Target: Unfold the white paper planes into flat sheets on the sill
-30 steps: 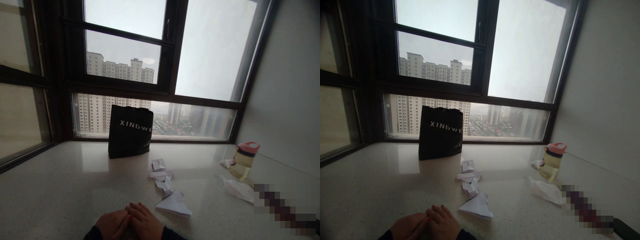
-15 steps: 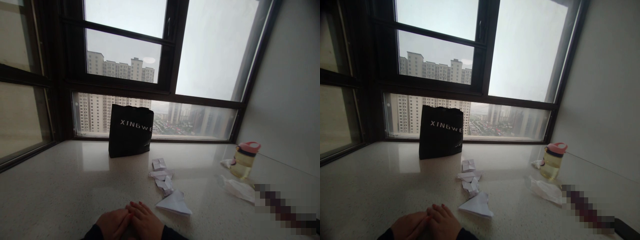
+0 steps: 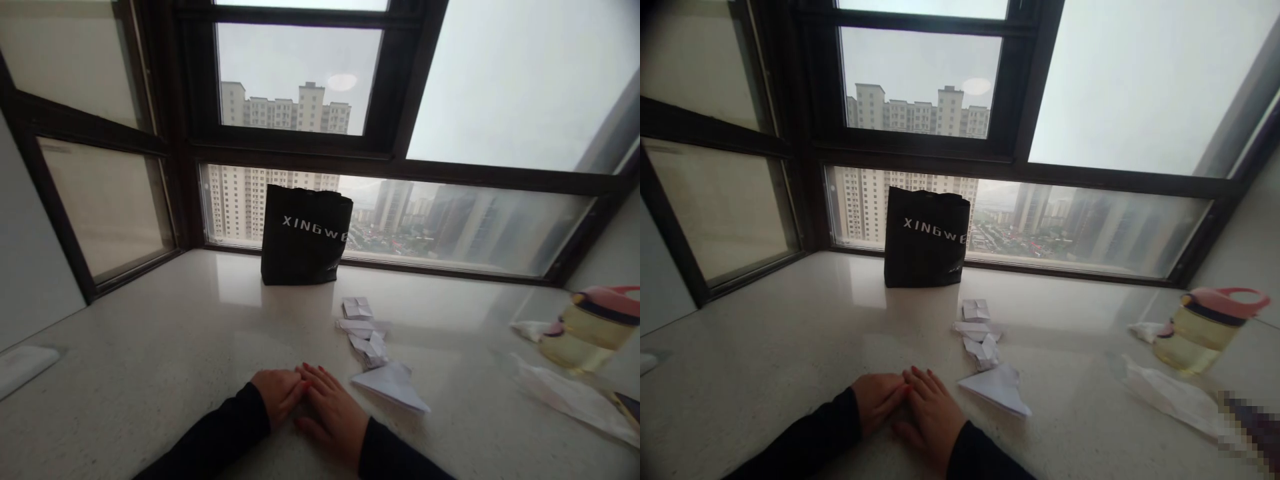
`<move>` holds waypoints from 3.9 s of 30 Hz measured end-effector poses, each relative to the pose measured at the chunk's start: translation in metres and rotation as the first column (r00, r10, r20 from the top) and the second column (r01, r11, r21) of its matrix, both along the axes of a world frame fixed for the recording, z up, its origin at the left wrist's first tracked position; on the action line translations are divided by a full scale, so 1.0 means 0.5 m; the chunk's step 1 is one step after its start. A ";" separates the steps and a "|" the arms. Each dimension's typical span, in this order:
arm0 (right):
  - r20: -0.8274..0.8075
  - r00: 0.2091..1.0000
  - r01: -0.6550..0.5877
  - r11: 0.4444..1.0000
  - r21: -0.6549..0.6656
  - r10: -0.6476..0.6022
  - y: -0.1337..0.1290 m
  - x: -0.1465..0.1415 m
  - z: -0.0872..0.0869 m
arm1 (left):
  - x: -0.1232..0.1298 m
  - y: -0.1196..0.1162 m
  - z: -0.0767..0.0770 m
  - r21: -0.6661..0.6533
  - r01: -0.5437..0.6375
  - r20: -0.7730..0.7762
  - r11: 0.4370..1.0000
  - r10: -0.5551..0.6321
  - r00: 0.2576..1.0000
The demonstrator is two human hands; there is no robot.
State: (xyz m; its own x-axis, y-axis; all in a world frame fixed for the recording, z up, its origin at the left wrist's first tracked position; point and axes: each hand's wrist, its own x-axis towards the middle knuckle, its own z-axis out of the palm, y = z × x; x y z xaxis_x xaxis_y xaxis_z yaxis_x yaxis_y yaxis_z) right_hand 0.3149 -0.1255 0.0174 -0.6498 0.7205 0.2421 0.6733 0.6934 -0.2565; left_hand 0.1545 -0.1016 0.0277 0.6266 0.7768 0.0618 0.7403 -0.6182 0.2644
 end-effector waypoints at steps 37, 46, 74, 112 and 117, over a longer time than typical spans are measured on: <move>0.019 0.998 -0.053 0.997 0.049 0.052 0.004 0.004 -0.004 | 0.001 -0.007 0.008 0.033 -0.001 0.001 0.999 0.001 1.000; -0.001 1.000 -0.011 1.000 -0.008 0.011 -0.004 -0.001 0.009 | -0.002 0.001 -0.001 0.004 0.026 0.038 1.000 -0.027 0.999; 0.006 1.000 -0.009 0.999 -0.047 0.009 -0.001 -0.001 0.007 | -0.003 -0.004 0.010 -0.023 0.030 0.022 0.999 -0.029 0.999; -0.009 1.000 -0.005 0.999 -0.043 0.005 -0.004 -0.002 0.010 | -0.003 0.001 0.002 -0.028 0.014 0.009 0.999 -0.014 1.000; -0.015 1.000 -0.007 0.999 -0.040 0.007 -0.004 -0.002 0.010 | -0.004 0.002 0.001 -0.028 0.021 0.013 0.999 -0.021 1.000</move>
State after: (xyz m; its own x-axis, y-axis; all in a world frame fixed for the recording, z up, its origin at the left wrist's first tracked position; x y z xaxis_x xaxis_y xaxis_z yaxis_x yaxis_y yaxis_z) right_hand 0.3139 -0.1274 0.0223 -0.6515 0.7252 0.2228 0.6643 0.6872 -0.2940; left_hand 0.1527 -0.1008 0.0284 0.6421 0.7651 0.0482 0.7236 -0.6256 0.2917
